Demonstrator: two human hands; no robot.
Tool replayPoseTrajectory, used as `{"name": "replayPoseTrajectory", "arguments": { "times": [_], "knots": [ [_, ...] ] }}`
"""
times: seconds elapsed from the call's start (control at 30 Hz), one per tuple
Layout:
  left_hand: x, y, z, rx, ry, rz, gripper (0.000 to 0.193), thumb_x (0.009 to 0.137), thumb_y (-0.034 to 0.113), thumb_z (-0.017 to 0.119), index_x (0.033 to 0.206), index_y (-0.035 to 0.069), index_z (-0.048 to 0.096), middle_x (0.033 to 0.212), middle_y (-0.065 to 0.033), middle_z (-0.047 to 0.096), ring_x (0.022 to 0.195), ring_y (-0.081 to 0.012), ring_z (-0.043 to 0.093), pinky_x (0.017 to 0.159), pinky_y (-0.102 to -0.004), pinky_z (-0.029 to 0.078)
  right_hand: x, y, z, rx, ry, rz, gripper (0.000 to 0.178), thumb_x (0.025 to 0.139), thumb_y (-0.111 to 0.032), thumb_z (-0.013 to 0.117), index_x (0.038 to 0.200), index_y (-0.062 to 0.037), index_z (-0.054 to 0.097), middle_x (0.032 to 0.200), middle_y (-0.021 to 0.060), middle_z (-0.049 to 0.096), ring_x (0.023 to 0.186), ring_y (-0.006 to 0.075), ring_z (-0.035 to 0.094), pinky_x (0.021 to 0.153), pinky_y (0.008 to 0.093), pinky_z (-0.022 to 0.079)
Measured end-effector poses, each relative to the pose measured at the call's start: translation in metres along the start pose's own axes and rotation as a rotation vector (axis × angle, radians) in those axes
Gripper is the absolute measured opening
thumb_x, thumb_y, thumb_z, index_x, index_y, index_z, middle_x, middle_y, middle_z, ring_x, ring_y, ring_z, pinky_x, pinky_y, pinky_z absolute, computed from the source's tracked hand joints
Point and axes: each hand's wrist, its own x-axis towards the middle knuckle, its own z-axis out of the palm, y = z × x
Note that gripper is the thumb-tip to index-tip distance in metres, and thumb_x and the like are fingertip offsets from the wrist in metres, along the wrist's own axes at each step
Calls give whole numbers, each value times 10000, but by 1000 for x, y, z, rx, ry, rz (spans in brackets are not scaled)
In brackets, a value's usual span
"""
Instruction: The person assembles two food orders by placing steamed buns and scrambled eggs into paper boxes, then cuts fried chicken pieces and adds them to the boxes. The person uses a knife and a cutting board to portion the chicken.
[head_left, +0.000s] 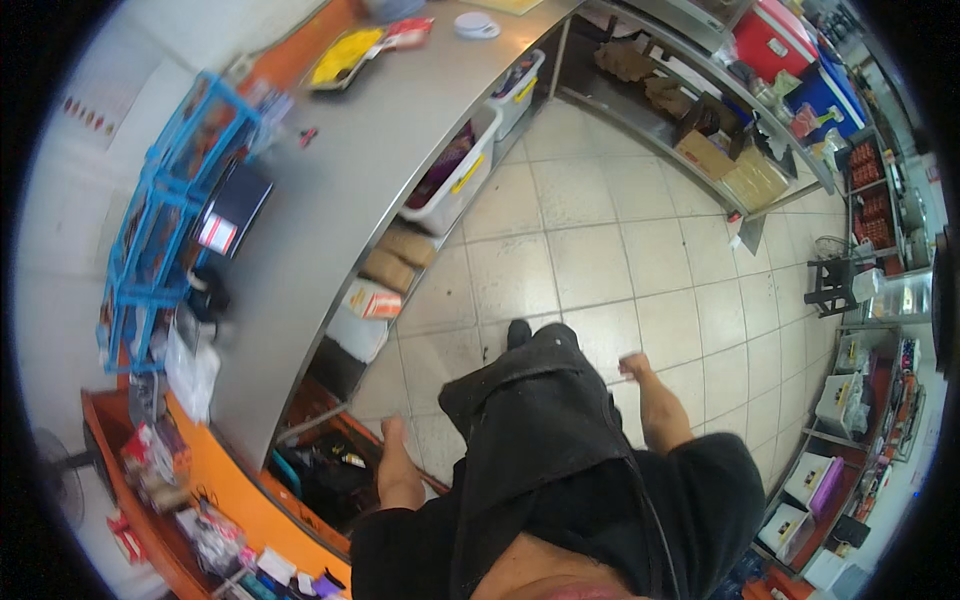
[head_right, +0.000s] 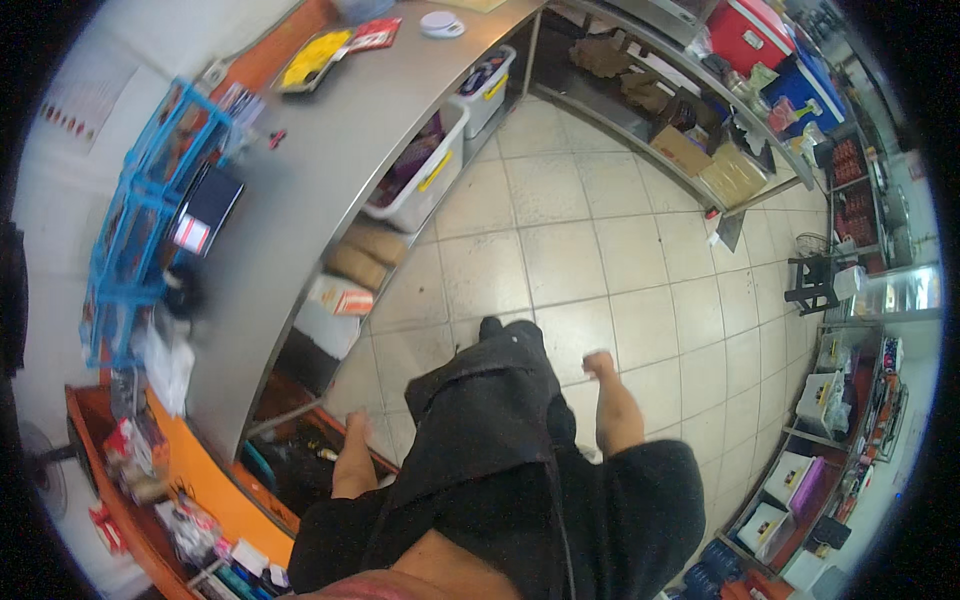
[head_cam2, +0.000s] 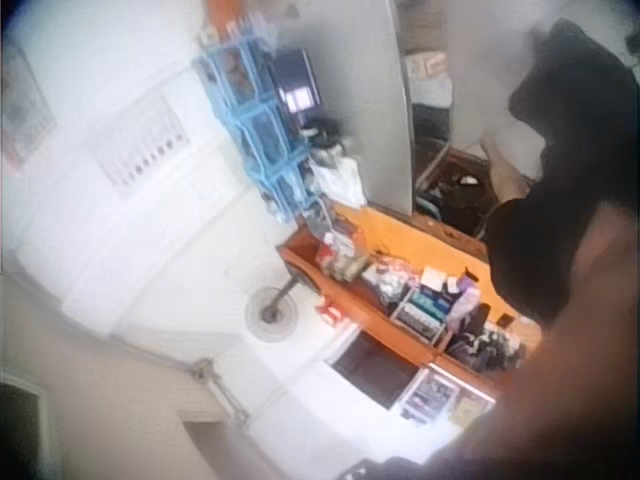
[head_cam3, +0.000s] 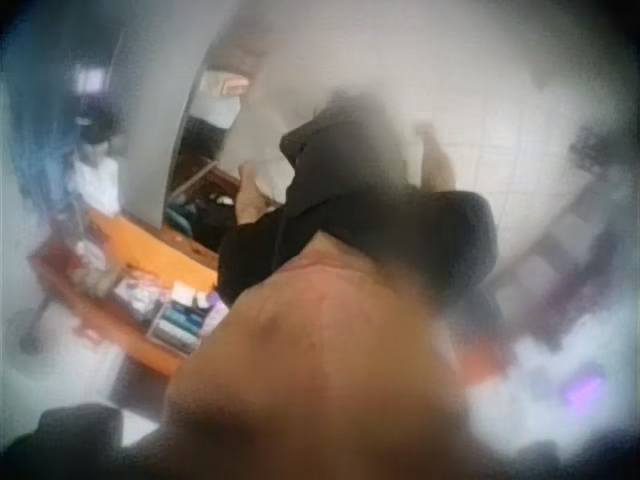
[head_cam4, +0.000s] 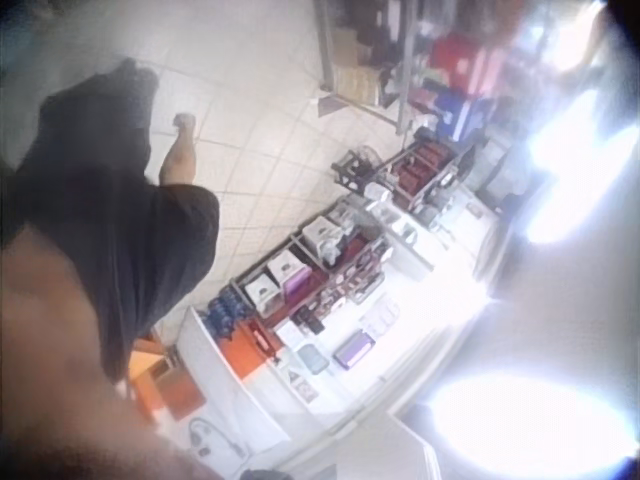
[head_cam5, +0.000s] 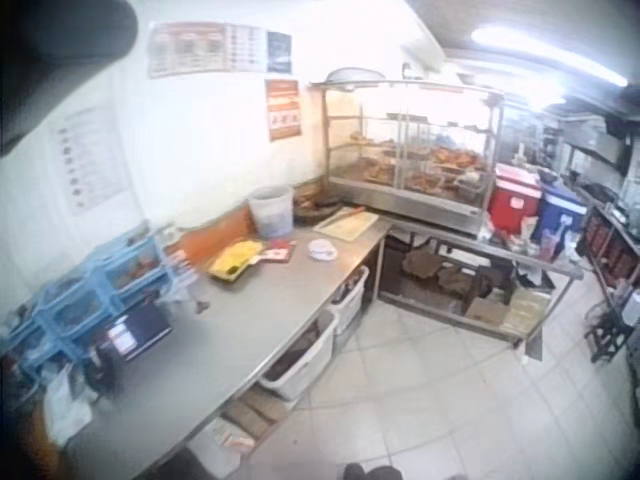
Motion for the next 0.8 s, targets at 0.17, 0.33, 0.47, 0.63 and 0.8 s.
{"name": "replayPoseTrajectory", "arguments": {
  "times": [0.17,0.33,0.47,0.63,0.8],
  "knots": [
    [-59,368,110,10,-146,988,410,965,289,657,1255,0,654,1127,-146,727,946,-236,708,816,-374,561,46,47,12,171,101,38,204,850,8,611,1020,-57,704,669,80,645,574,189,620,527,364,546],
    [-161,620,239,324,-355,1312,413,958,308,664,1248,13,671,1125,-147,740,1032,-227,709,936,-361,528,55,-39,49,553,135,7,339,804,-89,692,1143,-87,710,975,118,737,874,229,703,719,358,585],
    [-150,832,357,61,-47,1383,412,943,326,686,1225,25,680,1147,-182,731,1086,-314,690,978,-412,512,-32,-124,72,1214,52,259,392,897,-206,680,1261,-71,627,921,38,687,809,151,646,652,316,547],
    [-79,1055,487,-378,340,1287,382,894,251,752,1183,15,670,1128,-210,702,1020,-351,695,923,-415,541,-126,-196,85,1215,-64,662,345,953,-253,628,1230,-47,638,989,94,690,867,211,656,701,338,532],
    [-64,1159,504,133,540,1072,851,783,506,839,1432,53,525,1437,-242,545,1300,-440,552,1090,-527,446,-117,-242,25,1008,-244,786,336,982,-267,593,1197,-14,648,1008,163,691,920,285,666,773,385,524]
  ]
}}
